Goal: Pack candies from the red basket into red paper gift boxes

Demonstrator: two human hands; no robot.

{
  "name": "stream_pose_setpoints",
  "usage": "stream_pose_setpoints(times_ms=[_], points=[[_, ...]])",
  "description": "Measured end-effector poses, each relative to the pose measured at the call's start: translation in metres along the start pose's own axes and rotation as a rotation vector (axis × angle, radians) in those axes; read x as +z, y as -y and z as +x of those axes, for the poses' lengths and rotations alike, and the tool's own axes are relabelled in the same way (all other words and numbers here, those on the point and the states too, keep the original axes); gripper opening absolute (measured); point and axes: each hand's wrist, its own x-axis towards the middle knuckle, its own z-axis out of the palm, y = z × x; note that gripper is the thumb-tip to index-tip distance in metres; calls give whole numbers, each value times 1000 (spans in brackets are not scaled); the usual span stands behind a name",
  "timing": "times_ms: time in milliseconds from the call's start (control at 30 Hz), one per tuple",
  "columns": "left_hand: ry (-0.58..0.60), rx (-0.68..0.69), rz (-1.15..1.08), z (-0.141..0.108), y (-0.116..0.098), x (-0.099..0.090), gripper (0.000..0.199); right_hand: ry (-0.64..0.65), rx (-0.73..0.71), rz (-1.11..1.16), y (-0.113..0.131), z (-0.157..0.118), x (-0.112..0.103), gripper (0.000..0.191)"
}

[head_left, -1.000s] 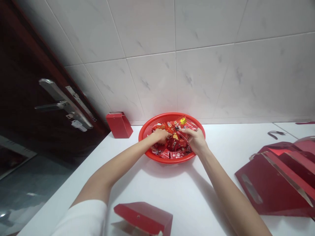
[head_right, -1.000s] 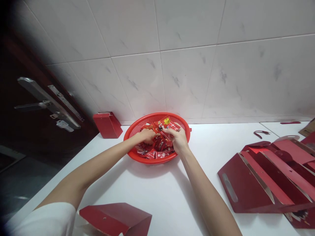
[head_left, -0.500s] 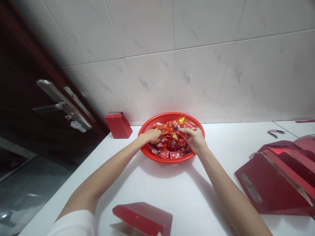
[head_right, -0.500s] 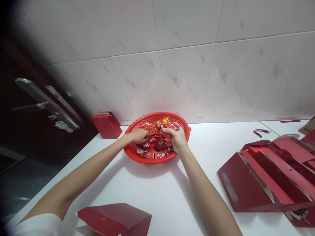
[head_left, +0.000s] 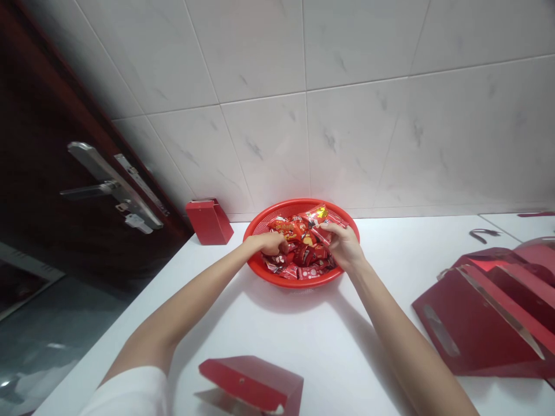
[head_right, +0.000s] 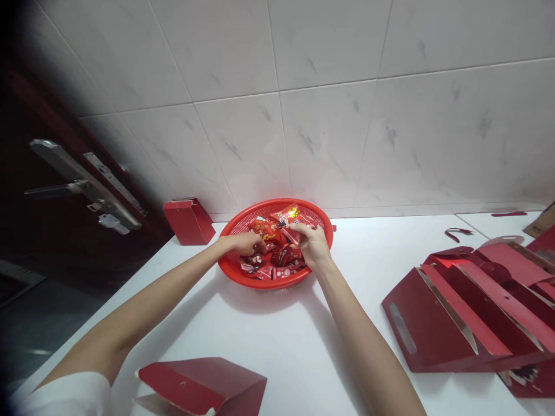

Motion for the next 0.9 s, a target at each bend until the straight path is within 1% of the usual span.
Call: stream_pose_setpoints(times_ms=[167,300,367,500,567,700,800,900], points=[[38,18,-69,5,12,-1,69,6,-7,-5,0,0,1,13],[40,-12,-50,5,10,3,71,9,4,-8,1,-2,2,14],[2,-19,20,4,6,6,67,8,4,-7,2,-2,3,14],[-89,-22,132,6,2,8,51,17,-12,-2,1,-2,4,14],[-120,-24,137,6,4,6,46,17,-20,-4,1,-2,3,13],[-233,-29,140,1,16,-1,44,11,-20,-14,-1,0,2,13],[-225,-31,149,-3,21,-2,35,6,-14,-22,-1,0,1,12],[-195,-25,168,-4,16,1,24,3,-11,-37,0,-1,2,11]])
